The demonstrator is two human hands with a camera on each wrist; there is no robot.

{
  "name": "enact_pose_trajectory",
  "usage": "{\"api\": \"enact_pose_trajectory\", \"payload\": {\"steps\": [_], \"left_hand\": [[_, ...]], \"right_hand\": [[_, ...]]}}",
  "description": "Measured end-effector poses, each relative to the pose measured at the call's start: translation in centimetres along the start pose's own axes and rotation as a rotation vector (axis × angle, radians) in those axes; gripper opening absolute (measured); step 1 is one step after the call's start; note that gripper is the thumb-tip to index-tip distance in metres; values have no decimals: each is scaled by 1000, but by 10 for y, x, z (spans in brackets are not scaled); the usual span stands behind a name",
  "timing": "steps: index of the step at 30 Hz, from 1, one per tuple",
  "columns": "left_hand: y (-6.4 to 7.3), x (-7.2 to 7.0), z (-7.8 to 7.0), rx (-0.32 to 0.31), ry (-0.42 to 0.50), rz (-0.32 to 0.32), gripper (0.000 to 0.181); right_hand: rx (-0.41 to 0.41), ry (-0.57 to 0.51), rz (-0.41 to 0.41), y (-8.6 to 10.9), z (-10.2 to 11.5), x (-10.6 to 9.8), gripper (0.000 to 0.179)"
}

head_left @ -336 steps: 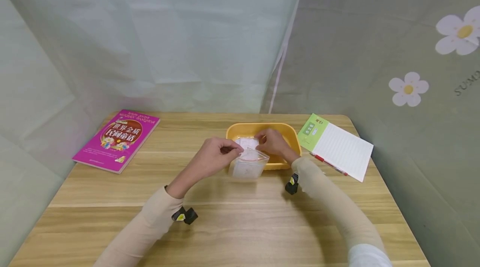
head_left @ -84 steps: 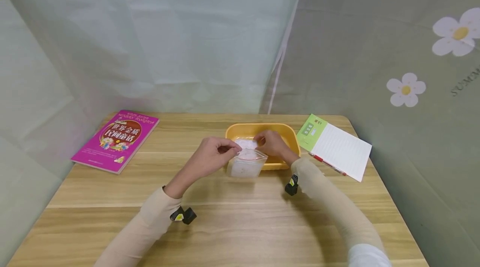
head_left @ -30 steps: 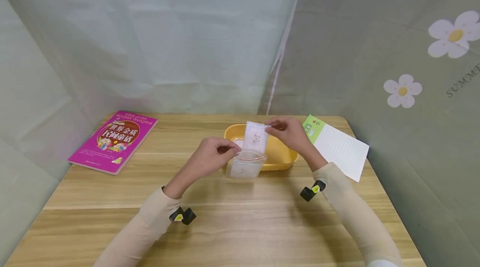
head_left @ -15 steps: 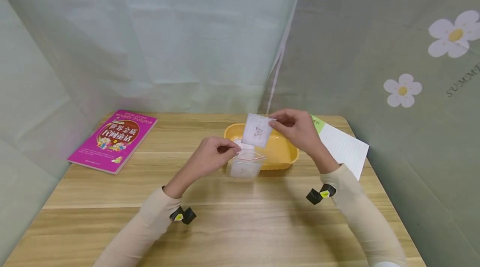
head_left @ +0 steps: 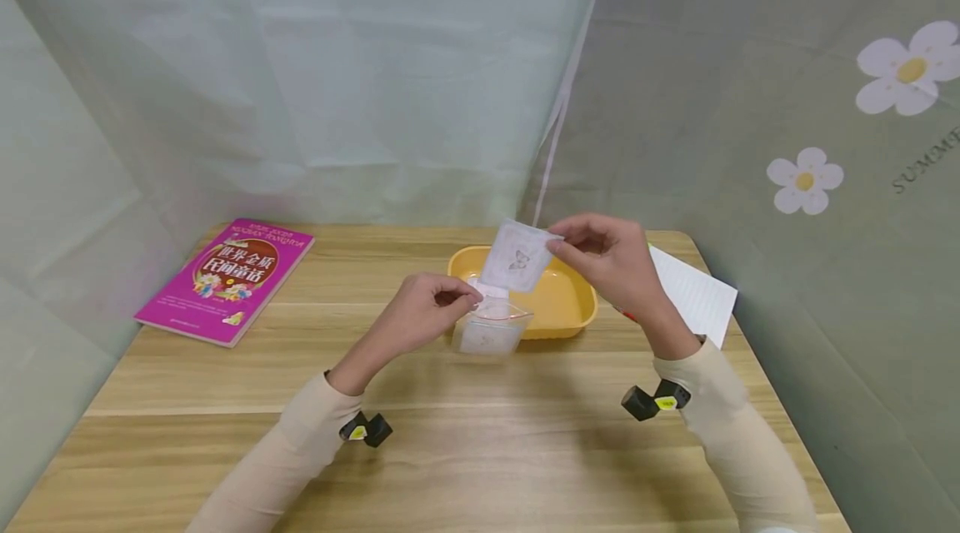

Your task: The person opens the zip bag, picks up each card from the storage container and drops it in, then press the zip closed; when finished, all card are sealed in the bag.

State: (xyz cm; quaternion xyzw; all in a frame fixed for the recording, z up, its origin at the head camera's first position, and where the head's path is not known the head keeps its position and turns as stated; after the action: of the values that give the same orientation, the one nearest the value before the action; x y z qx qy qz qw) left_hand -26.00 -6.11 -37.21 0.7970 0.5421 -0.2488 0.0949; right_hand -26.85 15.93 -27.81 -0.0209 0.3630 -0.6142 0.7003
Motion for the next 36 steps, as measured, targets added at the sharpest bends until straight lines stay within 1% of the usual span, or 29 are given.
{"api": "enact_pose_trajectory", "payload": {"steps": [10,20,27,36], "left_hand": [[-1,0,1,-9,15,-3,15],[0,-3,-2,22,10,-8,16],[-1,-3,-3,36,7,-10,16],[-1,-3,-2,28,11,-11,16]], "right_hand": [[-56,-18,-10,8,4,2,11],[6,-16,20,17,-4,6,11],[3,-12,48,20,-6,12,9],[5,-14,83,22,-13,28,9]]}}
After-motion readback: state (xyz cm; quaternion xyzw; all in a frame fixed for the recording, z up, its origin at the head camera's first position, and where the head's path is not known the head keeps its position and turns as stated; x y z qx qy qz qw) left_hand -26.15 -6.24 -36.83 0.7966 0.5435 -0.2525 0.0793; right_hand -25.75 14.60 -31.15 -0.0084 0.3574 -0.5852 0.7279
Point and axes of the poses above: each hand's wrist, its own y-axis away from the middle knuckle, its own x-axis out of the palm, z = x × y, the point moved 9 cm from there along -y, towards the middle knuckle, and after that the axes turned 3 degrees about y, right-handed, at the moved point
